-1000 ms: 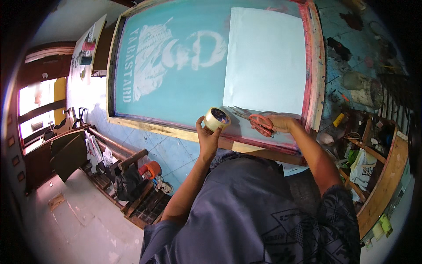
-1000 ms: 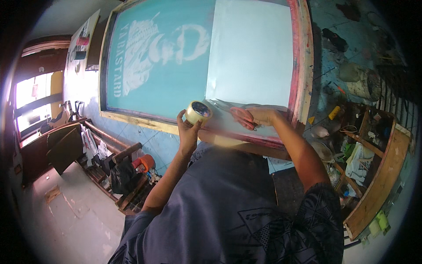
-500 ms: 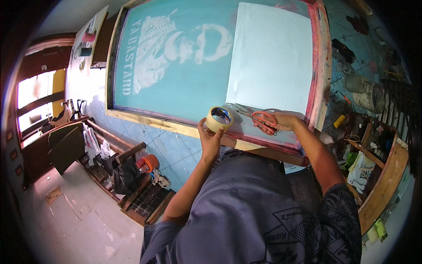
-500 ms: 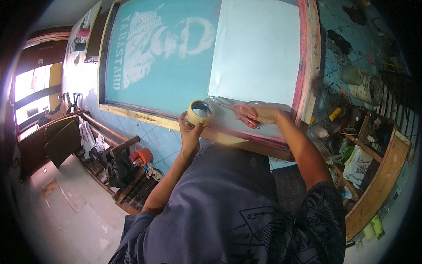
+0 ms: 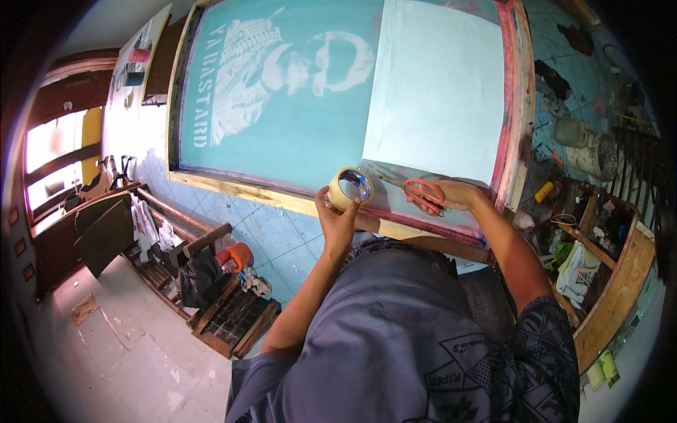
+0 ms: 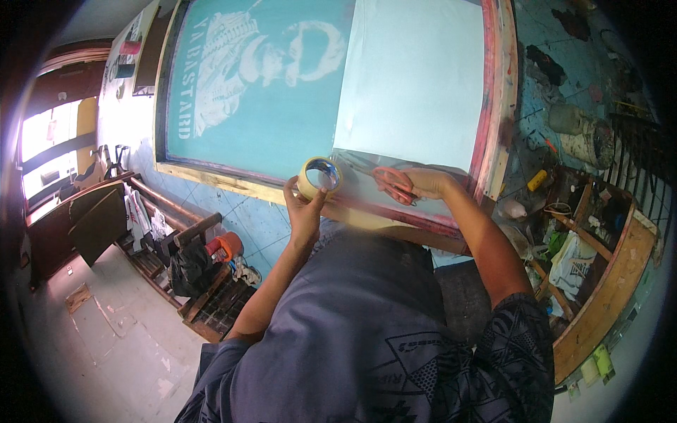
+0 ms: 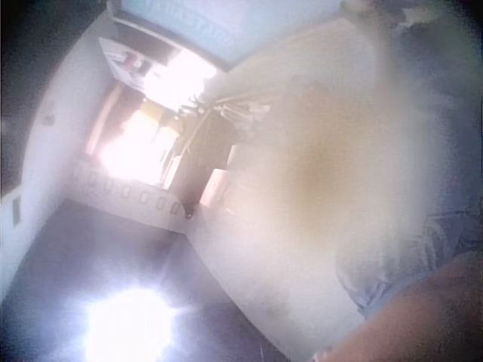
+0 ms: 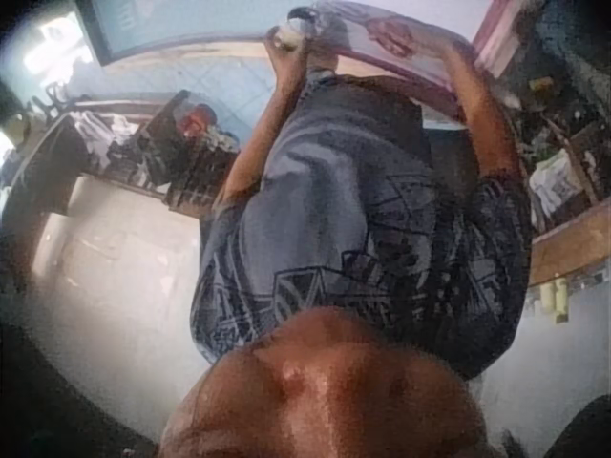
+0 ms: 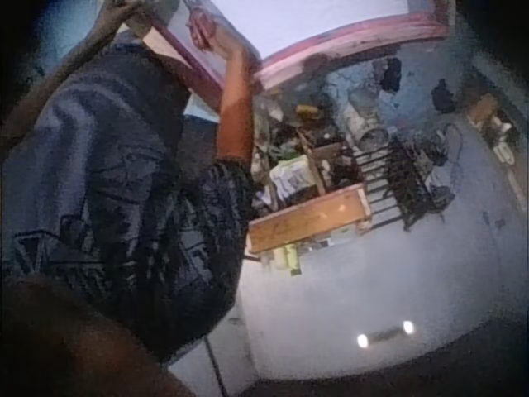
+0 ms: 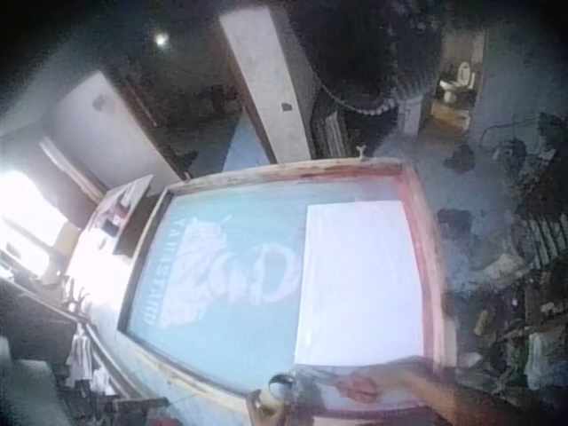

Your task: The person tapes a white sheet onto a screen printing frame, cuts the tape with scissors, and repositions the frame. They handle a printed design sheet and a roll of tape while working in a cluttered room.

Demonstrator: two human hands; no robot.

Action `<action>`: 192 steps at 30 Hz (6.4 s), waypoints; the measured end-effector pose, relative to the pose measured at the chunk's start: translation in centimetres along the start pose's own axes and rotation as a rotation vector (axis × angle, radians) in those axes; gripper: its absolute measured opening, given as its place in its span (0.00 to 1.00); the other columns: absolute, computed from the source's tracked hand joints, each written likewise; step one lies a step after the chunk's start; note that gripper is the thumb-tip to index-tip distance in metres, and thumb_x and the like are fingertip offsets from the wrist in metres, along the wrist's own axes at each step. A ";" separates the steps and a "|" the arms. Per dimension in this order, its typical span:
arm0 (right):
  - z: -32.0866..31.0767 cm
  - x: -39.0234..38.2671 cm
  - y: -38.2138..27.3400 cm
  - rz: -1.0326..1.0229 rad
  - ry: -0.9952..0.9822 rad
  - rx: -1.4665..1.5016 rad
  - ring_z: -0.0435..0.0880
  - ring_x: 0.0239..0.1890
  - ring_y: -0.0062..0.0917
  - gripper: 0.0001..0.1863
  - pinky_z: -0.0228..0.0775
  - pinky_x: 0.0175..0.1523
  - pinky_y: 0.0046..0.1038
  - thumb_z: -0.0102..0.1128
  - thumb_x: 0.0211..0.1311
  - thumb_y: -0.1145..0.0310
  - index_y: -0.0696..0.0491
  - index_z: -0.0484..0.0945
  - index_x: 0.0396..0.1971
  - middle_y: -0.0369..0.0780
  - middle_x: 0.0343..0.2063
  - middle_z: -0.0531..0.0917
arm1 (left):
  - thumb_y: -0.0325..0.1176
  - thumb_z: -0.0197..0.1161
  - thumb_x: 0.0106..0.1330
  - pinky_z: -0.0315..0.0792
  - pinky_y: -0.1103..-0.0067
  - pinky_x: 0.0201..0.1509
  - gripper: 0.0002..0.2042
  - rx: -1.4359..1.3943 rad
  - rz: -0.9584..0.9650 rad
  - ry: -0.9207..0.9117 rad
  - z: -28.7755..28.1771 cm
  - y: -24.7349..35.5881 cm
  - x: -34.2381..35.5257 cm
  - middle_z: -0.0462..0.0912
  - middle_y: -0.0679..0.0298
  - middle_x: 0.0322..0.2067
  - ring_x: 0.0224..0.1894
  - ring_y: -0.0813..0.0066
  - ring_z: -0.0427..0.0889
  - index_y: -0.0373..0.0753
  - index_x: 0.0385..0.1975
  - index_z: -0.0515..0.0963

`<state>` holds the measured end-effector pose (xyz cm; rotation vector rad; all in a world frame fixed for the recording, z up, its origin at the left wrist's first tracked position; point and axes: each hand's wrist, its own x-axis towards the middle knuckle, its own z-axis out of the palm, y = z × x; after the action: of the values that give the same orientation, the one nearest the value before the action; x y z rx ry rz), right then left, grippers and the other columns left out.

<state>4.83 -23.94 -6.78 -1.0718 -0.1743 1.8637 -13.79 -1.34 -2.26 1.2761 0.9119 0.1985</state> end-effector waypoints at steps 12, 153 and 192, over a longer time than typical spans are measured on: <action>0.6 1.0 0.3 -0.049 -0.023 0.011 0.68 0.22 0.15 0.41 0.60 0.25 0.18 0.47 0.63 0.33 0.61 0.70 0.53 0.32 0.24 0.72 | 0.19 0.66 0.56 0.76 0.74 0.51 0.34 0.453 0.159 -0.094 0.2 3.0 -1.2 0.73 0.51 0.50 0.51 0.65 0.77 0.36 0.62 0.56; 42.9 24.3 -9.2 -0.397 -0.130 -1.008 0.79 0.45 0.28 0.39 0.73 0.52 0.30 0.67 0.51 0.70 0.54 0.61 0.64 0.43 0.48 0.77 | 0.29 0.64 0.59 0.70 0.74 0.56 0.25 -0.161 0.237 0.625 -33.1 -0.8 -12.2 0.77 0.55 0.49 0.50 0.67 0.77 0.38 0.58 0.68; 72.4 87.0 -47.5 -0.474 -0.035 -1.154 0.77 0.53 0.42 0.44 0.66 0.59 0.36 0.68 0.50 0.47 0.58 0.63 0.62 0.49 0.48 0.80 | 0.28 0.60 0.60 0.71 0.76 0.50 0.09 0.003 0.166 0.813 -97.9 16.5 21.6 0.82 0.58 0.36 0.42 0.69 0.80 0.32 0.38 0.81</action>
<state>-31.88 92.02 9.74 -1.5350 -1.5126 1.2694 -60.55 88.75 1.44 1.2815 1.4846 0.8907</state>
